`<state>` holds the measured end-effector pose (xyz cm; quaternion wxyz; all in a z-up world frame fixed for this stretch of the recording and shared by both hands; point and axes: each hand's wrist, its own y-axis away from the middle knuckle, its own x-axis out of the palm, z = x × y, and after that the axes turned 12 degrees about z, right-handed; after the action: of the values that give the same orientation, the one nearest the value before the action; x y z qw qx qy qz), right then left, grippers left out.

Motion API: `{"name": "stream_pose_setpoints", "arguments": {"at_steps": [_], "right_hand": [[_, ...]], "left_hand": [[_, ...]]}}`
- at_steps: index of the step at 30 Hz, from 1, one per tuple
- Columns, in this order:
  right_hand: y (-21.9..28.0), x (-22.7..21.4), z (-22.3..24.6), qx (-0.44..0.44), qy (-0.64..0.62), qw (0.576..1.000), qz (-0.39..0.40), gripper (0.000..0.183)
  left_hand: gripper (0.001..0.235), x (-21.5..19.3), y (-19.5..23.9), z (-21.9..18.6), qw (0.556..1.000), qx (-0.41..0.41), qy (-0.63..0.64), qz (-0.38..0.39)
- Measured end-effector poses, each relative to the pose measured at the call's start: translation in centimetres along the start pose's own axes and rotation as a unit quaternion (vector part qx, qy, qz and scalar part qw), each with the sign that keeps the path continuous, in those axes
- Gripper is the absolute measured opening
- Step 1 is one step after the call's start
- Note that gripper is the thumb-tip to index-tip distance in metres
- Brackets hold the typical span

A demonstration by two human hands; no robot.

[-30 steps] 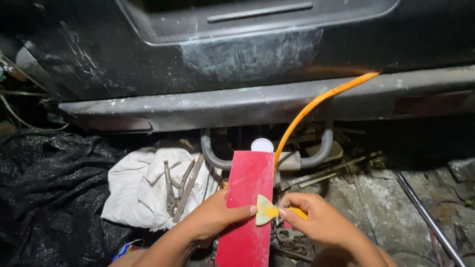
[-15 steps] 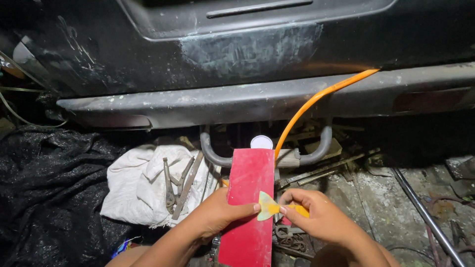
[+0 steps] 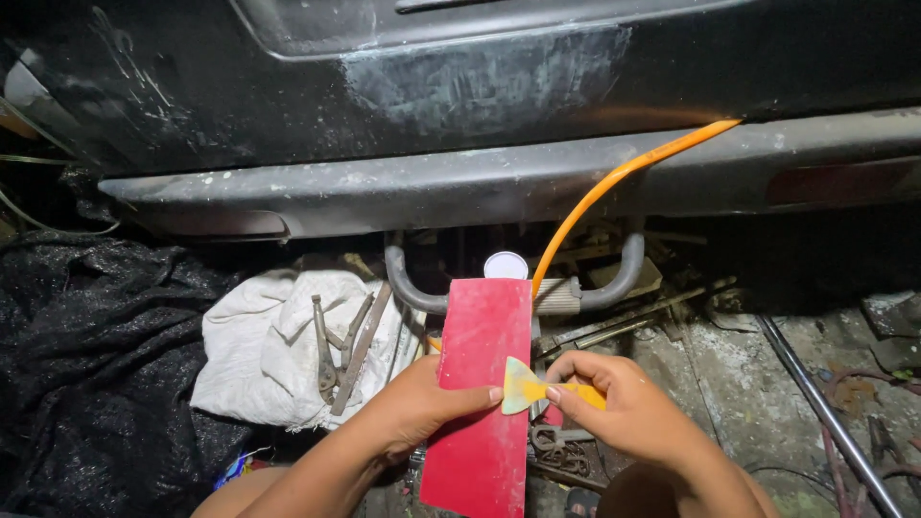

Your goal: The person scrapes a red rectangular object with a yellow scraper, removing white residue. They then use the scraper to clean a section of the black car bumper above them.

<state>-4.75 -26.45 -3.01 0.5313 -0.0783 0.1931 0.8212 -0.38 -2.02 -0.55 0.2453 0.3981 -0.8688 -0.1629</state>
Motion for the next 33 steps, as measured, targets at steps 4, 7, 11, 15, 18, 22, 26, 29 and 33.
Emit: {"name": "stream_pose_setpoints", "arguments": {"at_steps": [4,7,11,15,18,22,26,29,33], "right_hand": [[0.0,0.0,0.0,-0.008,0.007,1.000,-0.002,0.010],[-0.1,0.0,0.2,0.013,0.012,1.000,-0.003,0.009],[0.1,0.3,0.8,0.017,0.012,1.000,0.000,0.010],[0.2,0.5,0.6,0.013,0.067,0.998,-0.012,0.010],[0.0,0.6,0.2,0.003,0.094,0.996,-0.014,0.010],[0.2,0.9,0.7,0.023,0.092,0.995,-0.016,0.010],[0.2,1.0,0.2,-0.004,0.087,0.996,-0.025,0.010],[0.2,1.0,0.5,0.003,0.086,0.996,-0.022,0.011],[-0.2,1.0,0.0,-0.020,0.008,0.996,-0.085,0.018]], "left_hand": [[0.042,0.1,0.1,0.0,1.000,-0.001,0.015,0.003],[0.048,0.2,0.5,-0.5,1.000,-0.016,0.009,0.005],[0.048,0.1,0.9,-0.6,0.995,-0.030,0.090,0.029],[0.044,0.0,0.7,-0.3,0.993,-0.047,0.101,0.028],[0.039,0.4,0.1,0.4,0.997,-0.013,0.071,-0.001],[0.038,1.1,-0.1,0.6,0.997,0.029,0.041,-0.060],[0.037,1.3,-0.2,0.9,0.995,0.040,0.052,-0.073],[0.035,1.3,-0.3,0.8,0.994,0.043,0.055,-0.081],[0.037,1.4,-0.1,0.3,0.990,0.040,0.081,-0.111]]}}
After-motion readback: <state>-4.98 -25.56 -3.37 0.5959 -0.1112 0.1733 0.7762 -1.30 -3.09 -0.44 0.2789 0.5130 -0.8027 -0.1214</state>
